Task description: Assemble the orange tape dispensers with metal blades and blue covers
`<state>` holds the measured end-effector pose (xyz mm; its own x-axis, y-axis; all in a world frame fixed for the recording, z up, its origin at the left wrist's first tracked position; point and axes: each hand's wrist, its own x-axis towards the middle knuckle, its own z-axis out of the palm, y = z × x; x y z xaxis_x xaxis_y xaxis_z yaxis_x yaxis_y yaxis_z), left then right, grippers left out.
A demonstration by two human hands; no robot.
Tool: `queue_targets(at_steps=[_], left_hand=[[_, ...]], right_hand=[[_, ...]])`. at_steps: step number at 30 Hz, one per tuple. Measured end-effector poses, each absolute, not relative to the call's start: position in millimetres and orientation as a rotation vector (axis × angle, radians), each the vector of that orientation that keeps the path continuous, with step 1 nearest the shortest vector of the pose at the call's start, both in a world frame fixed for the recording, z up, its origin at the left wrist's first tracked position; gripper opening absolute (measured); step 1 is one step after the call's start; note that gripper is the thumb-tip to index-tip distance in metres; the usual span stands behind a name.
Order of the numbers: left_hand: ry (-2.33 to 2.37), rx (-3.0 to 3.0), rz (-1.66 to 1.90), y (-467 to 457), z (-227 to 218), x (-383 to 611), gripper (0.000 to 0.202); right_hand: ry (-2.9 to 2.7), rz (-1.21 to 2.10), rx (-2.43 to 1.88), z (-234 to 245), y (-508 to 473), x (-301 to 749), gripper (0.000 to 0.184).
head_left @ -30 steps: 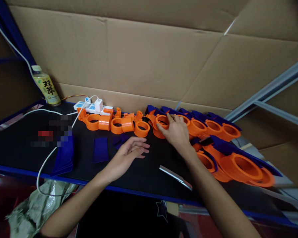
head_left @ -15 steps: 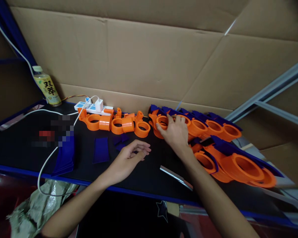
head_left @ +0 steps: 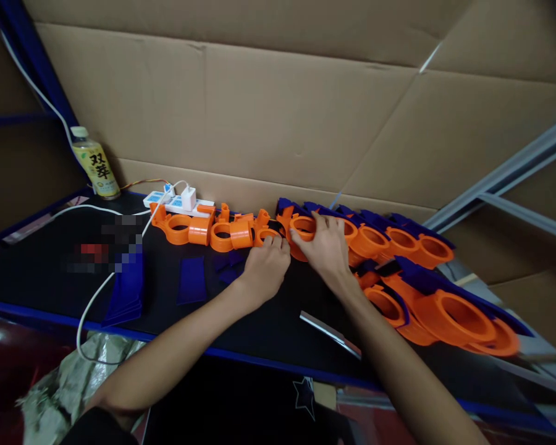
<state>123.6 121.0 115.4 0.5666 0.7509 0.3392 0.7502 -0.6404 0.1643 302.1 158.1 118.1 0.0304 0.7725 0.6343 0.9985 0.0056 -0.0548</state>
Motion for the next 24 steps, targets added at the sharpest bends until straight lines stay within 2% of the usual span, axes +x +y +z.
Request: queue_targets(at_steps=[2, 7, 10, 15, 20, 24], left_hand=[[1.434, 2.748, 0.575, 134, 110, 132, 0.052], [1.442, 2.732, 0.596, 147, 99, 133, 0.038], [1.425, 2.708, 0.701, 147, 106, 126, 0.034], [1.458, 2.594, 0.922, 134, 125, 101, 0.015], [1.421, 2.223, 1.561, 107, 128, 55, 0.014], [1.473, 2.081, 1.745, 88, 122, 22, 0.015]], right_hand=[[-1.757, -0.577, -1.775, 121, 157, 302, 0.07], [-1.686, -0.495, -1.703, 128, 155, 302, 0.065], [-1.626, -0.449, -1.699, 134, 156, 306, 0.064], [-1.527, -0.311, -1.662, 151, 156, 311, 0.059], [-1.651, -0.362, -1.747, 151, 152, 288, 0.054], [-1.789, -0.491, -1.901, 136, 146, 258, 0.053]])
